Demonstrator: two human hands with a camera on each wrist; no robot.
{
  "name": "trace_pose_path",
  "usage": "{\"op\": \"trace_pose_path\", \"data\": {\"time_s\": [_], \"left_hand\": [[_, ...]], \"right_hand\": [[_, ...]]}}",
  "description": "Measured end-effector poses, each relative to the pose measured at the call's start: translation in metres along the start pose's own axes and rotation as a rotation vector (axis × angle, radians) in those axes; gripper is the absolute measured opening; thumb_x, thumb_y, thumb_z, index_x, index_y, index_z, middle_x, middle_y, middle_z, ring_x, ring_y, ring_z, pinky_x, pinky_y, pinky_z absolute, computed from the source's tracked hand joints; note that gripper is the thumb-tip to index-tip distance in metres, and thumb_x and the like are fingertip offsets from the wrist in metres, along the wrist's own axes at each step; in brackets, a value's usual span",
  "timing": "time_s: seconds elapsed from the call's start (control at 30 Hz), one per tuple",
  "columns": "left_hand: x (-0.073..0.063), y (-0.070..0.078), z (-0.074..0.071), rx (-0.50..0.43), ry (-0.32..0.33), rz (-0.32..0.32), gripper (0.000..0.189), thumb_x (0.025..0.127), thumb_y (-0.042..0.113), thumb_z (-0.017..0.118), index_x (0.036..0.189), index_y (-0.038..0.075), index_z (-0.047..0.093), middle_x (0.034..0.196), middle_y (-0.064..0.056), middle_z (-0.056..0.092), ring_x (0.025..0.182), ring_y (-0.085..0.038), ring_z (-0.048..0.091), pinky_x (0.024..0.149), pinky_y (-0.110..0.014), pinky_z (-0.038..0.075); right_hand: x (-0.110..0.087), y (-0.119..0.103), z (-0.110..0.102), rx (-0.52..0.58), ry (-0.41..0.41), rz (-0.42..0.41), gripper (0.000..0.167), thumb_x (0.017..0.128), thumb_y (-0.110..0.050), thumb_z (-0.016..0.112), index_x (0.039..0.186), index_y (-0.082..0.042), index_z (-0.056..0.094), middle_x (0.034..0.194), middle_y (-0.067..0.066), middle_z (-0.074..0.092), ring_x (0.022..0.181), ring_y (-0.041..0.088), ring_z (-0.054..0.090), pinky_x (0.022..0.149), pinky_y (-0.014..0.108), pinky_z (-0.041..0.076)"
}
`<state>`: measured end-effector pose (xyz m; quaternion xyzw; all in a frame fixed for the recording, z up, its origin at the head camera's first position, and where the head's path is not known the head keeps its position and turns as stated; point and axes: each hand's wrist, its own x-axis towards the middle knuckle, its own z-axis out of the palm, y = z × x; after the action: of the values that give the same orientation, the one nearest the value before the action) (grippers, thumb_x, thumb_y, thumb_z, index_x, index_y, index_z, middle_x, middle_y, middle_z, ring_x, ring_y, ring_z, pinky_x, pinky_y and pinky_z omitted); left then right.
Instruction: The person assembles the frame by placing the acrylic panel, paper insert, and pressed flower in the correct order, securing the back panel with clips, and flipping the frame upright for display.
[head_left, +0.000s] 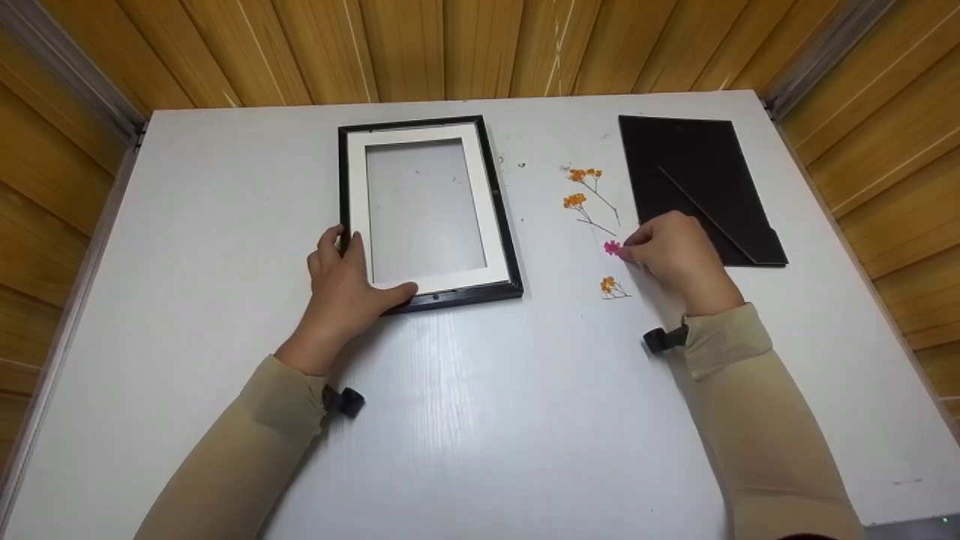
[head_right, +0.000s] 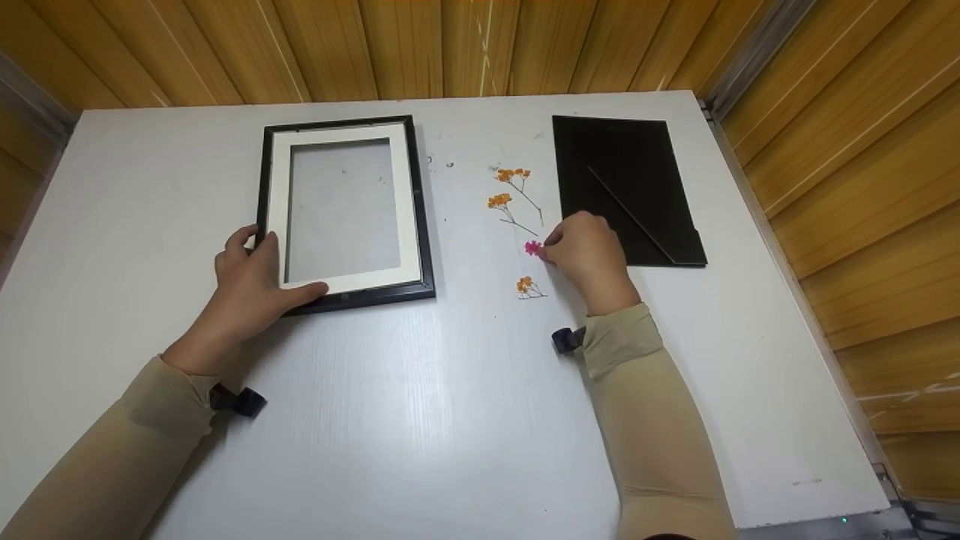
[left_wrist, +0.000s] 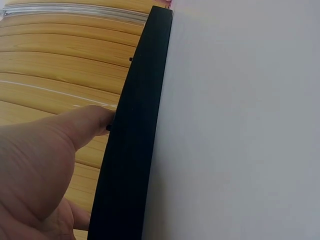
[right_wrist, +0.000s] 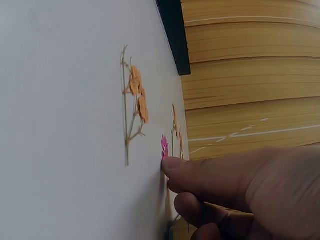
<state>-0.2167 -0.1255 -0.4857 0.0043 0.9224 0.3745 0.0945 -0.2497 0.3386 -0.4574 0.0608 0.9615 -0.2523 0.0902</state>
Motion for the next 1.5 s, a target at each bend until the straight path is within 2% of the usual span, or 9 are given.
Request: {"op": "trace_pose_path", "data": {"time_s": [0.2, 0.4, 0.5, 0.8, 1.07, 1.23, 1.5], "left_hand": [[0.0001, -0.0007, -0.0005, 0.006, -0.013, 0.005, 0.125, 0.093, 0.053, 0.088, 0.177, -0.008, 0.019, 0.186, -0.026, -0.004, 0.172, -0.049, -0.001, 0.139, -0.069, 0.023], [0.0006, -0.0003, -0.0005, 0.022, -0.015, 0.006, 0.125, 0.093, 0.054, 0.088, 0.177, -0.008, 0.018, 0.186, -0.027, -0.005, 0.171, -0.050, -0.001, 0.139, -0.070, 0.023], [0.0012, -0.0004, -0.0001, 0.024, -0.012, 0.007, 0.125, 0.093, 0.054, 0.088, 0.177, -0.008, 0.019, 0.186, -0.027, -0.005, 0.171, -0.050, -0.001, 0.139, -0.070, 0.024], [0.0022, -0.0020, 0.0012, 0.028, -0.014, 0.008, 0.126, 0.093, 0.055, 0.087, 0.177, -0.009, 0.017, 0.186, -0.027, -0.005, 0.170, -0.050, 0.001, 0.139, -0.069, 0.023], [0.0026, -0.0009, 0.0006, 0.033, -0.004, 0.005, 0.126, 0.092, 0.054, 0.088, 0.177, -0.008, 0.019, 0.186, -0.027, -0.004, 0.169, -0.050, 0.005, 0.138, -0.068, 0.029], [0.0033, -0.0008, 0.0005, 0.039, -0.003, 0.002, 0.126, 0.092, 0.056, 0.088, 0.177, -0.007, 0.019, 0.187, -0.026, -0.004, 0.169, -0.049, 0.006, 0.137, -0.067, 0.030], [0.0022, -0.0011, 0.0013, 0.029, -0.005, -0.003, 0.126, 0.093, 0.057, 0.088, 0.177, -0.006, 0.018, 0.187, -0.025, -0.005, 0.169, -0.049, 0.006, 0.137, -0.068, 0.030]], "right_hand": [[-0.0007, 0.0009, -0.0001, 0.004, 0.000, 0.004, 0.023, 0.102, -0.024, 0.085, 0.114, -0.006, 0.090, 0.112, 0.018, 0.082, 0.105, 0.034, 0.065, 0.081, 0.038, 0.050], [0.0013, -0.0007, 0.0031, 0.027, -0.013, -0.002, 0.044, 0.102, -0.033, 0.086, 0.135, -0.004, 0.083, 0.135, 0.026, 0.078, 0.118, 0.038, 0.066, 0.095, 0.049, 0.055], [0.0019, -0.0009, 0.0040, 0.023, -0.015, 0.006, 0.046, 0.102, -0.033, 0.087, 0.136, -0.004, 0.082, 0.139, 0.028, 0.077, 0.123, 0.039, 0.066, 0.099, 0.052, 0.056], [0.0027, -0.0013, 0.0023, 0.036, -0.043, 0.011, 0.041, 0.101, -0.034, 0.087, 0.130, -0.005, 0.085, 0.132, 0.024, 0.080, 0.119, 0.036, 0.067, 0.090, 0.040, 0.054], [0.0053, 0.0025, 0.0010, 0.067, -0.050, 0.021, 0.032, 0.099, -0.032, 0.090, 0.117, -0.006, 0.089, 0.119, 0.019, 0.080, 0.105, 0.031, 0.063, 0.077, 0.034, 0.053], [0.0041, 0.0027, 0.0005, 0.064, -0.037, -0.004, 0.030, 0.099, -0.032, 0.089, 0.117, -0.007, 0.089, 0.114, 0.016, 0.080, 0.103, 0.030, 0.064, 0.077, 0.033, 0.052], [0.0044, -0.0010, 0.0041, 0.055, -0.048, -0.012, 0.032, 0.098, -0.033, 0.089, 0.117, -0.007, 0.089, 0.121, 0.019, 0.083, 0.109, 0.032, 0.067, 0.078, 0.032, 0.053]]}}
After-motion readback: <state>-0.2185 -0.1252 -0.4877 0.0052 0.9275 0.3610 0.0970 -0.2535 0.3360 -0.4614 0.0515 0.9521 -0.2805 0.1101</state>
